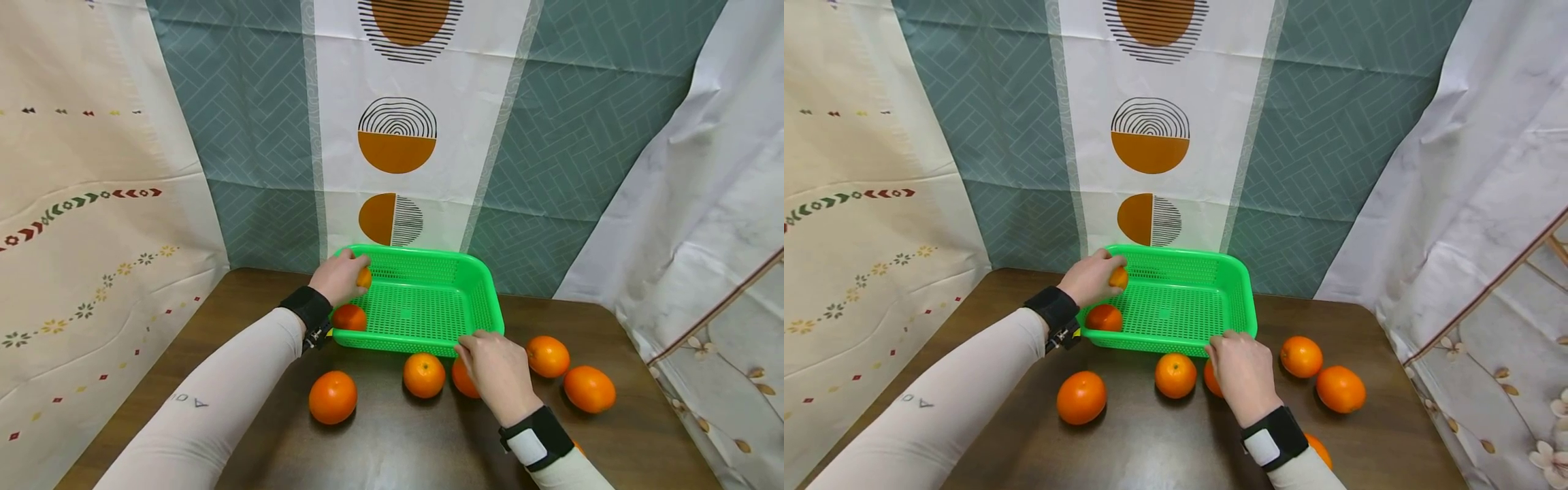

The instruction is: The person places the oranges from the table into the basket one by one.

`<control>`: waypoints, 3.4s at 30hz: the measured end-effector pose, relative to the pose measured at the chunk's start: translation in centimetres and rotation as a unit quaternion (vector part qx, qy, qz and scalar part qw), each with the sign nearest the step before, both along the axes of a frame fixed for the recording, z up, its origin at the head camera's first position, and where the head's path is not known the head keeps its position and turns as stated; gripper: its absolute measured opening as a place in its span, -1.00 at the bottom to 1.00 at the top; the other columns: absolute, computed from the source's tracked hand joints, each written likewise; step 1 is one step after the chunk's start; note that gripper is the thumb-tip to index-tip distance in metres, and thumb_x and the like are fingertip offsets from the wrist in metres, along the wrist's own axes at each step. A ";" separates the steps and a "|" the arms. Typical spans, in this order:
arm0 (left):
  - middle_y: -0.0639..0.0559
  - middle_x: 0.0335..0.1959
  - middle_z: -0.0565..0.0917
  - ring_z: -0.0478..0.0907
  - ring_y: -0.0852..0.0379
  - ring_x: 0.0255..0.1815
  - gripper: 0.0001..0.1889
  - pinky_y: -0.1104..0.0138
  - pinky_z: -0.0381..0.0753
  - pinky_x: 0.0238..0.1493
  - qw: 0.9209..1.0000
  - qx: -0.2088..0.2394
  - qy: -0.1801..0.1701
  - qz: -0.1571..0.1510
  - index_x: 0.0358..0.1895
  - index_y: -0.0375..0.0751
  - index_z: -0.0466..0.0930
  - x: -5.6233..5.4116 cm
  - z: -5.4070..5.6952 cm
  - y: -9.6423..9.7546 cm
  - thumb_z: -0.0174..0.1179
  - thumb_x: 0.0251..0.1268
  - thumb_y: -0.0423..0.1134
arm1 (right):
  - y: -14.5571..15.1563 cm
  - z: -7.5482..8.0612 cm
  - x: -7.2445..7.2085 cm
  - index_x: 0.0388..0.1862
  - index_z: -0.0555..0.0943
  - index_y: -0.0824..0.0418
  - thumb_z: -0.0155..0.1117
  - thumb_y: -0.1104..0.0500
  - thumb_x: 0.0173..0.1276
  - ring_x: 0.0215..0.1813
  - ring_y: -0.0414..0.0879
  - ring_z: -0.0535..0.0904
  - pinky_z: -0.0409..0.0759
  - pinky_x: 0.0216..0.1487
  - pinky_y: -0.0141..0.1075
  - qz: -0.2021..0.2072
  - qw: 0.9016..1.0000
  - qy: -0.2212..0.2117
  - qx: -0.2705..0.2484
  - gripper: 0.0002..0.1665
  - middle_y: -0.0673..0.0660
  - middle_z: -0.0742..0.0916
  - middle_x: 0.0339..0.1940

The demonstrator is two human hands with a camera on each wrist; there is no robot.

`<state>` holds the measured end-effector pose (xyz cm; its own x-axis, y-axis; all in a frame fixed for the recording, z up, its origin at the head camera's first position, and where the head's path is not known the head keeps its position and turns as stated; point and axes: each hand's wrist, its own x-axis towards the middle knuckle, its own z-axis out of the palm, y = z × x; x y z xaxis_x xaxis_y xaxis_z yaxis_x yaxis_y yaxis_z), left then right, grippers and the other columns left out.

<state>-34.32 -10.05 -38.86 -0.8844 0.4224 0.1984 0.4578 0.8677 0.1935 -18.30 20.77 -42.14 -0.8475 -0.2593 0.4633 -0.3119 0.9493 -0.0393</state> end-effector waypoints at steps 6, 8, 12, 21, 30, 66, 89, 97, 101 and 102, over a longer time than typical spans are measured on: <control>-0.47 0.38 0.50 0.66 -0.34 0.08 -0.38 -0.11 0.73 0.01 1.000 -0.009 -0.002 0.006 0.44 -0.20 0.62 -0.6 -0.5 0.1 0.60 0.37 -0.19 | 0.0 0.1 0.1 -0.17 0.89 0.11 0.70 0.13 0.36 -0.34 0.03 0.75 0.71 -0.45 -0.10 -0.002 1.000 0.004 0.002 -0.86 0.04 0.82 -0.32; -0.48 0.37 0.48 0.66 -0.32 0.04 -0.38 -0.09 0.73 -0.02 1.000 -0.011 -0.006 0.006 0.44 -0.20 0.62 -0.7 -0.6 0.2 0.60 0.38 -0.18 | -0.1 0.1 0.1 -0.17 0.89 0.12 0.70 0.13 0.36 -0.34 0.03 0.75 0.71 -0.45 -0.09 -0.002 1.000 0.005 0.001 -0.86 0.04 0.82 -0.32; -0.42 0.24 0.53 0.64 -0.26 -0.08 -0.38 -0.05 0.72 -0.09 1.000 -0.019 -0.015 0.002 0.43 -0.19 0.62 -1.0 -0.7 0.3 0.60 0.37 -0.18 | -0.1 0.1 0.1 -0.17 0.89 0.13 0.70 0.14 0.35 -0.33 0.04 0.75 0.72 -0.45 -0.09 0.001 1.000 0.007 -0.001 -0.85 0.05 0.82 -0.32; -0.36 0.15 0.57 0.63 -0.21 -0.13 -0.43 0.00 0.72 -0.17 0.999 -0.043 -0.025 -0.005 0.40 -0.16 0.65 -2.0 -1.5 0.5 0.59 0.38 -0.17 | -0.1 0.1 0.0 -0.17 0.89 0.14 0.71 0.15 0.34 -0.34 0.04 0.75 0.71 -0.46 -0.09 0.001 1.000 0.008 -0.003 -0.84 0.05 0.81 -0.33; -0.30 0.11 0.64 0.64 -0.21 -0.08 -0.46 0.02 0.71 -0.09 0.996 -0.080 -0.045 -0.016 0.37 -0.16 0.68 -2.2 -1.6 0.9 0.59 0.38 -0.17 | -0.2 0.1 0.0 -0.17 0.89 0.13 0.70 0.14 0.36 -0.35 0.03 0.74 0.71 -0.46 -0.10 -0.001 1.000 0.003 0.002 -0.85 0.05 0.81 -0.34; -0.25 0.17 0.70 0.59 -0.24 0.12 -0.49 -0.03 0.64 0.17 0.992 -0.098 -0.075 -0.012 0.43 -0.20 0.67 -2.1 -1.9 1.2 0.47 0.48 -0.24 | -0.2 0.0 0.0 -0.17 0.89 0.11 0.69 0.13 0.37 -0.34 0.02 0.74 0.70 -0.46 -0.11 -0.003 1.000 -0.002 -0.001 -0.87 0.03 0.80 -0.34; -0.34 0.35 0.61 0.57 -0.37 0.31 -0.48 -0.13 0.64 0.29 0.993 -0.097 -0.068 0.007 0.53 -0.12 0.60 -0.9 -0.6 1.2 0.36 0.61 -0.17 | -0.2 0.0 0.1 -0.18 0.89 0.11 0.69 0.14 0.37 -0.36 0.02 0.74 0.68 -0.47 -0.12 0.003 1.000 0.005 0.002 -0.87 0.03 0.80 -0.34; -0.31 0.45 0.58 0.51 -0.35 0.45 -0.49 -0.22 0.48 0.48 0.995 -0.096 -0.036 0.000 0.55 -0.09 0.58 -0.4 -0.2 0.9 0.31 0.67 -0.11 | -0.2 0.1 0.0 -0.19 0.89 0.11 0.69 0.13 0.37 -0.35 0.03 0.74 0.70 -0.46 -0.11 0.004 1.000 0.008 0.003 -0.88 0.03 0.82 -0.34; -0.29 0.55 0.52 0.40 -0.35 0.59 -0.47 -0.34 0.23 0.62 0.994 -0.105 -0.015 0.002 0.57 -0.02 0.57 -0.2 -0.1 0.8 0.32 0.67 -0.01 | -0.1 0.1 0.0 -0.18 0.89 0.12 0.69 0.13 0.37 -0.35 0.03 0.75 0.70 -0.47 -0.11 0.002 1.000 0.004 0.004 -0.87 0.04 0.82 -0.33; -0.29 0.58 0.49 0.36 -0.36 0.63 -0.45 -0.36 0.16 0.64 0.994 -0.104 -0.015 0.003 0.58 -0.01 0.56 -0.1 0.0 0.8 0.32 0.67 0.02 | -0.1 0.1 0.0 -0.17 0.89 0.12 0.69 0.13 0.37 -0.35 0.03 0.75 0.70 -0.46 -0.11 0.002 1.000 0.003 0.004 -0.87 0.04 0.82 -0.33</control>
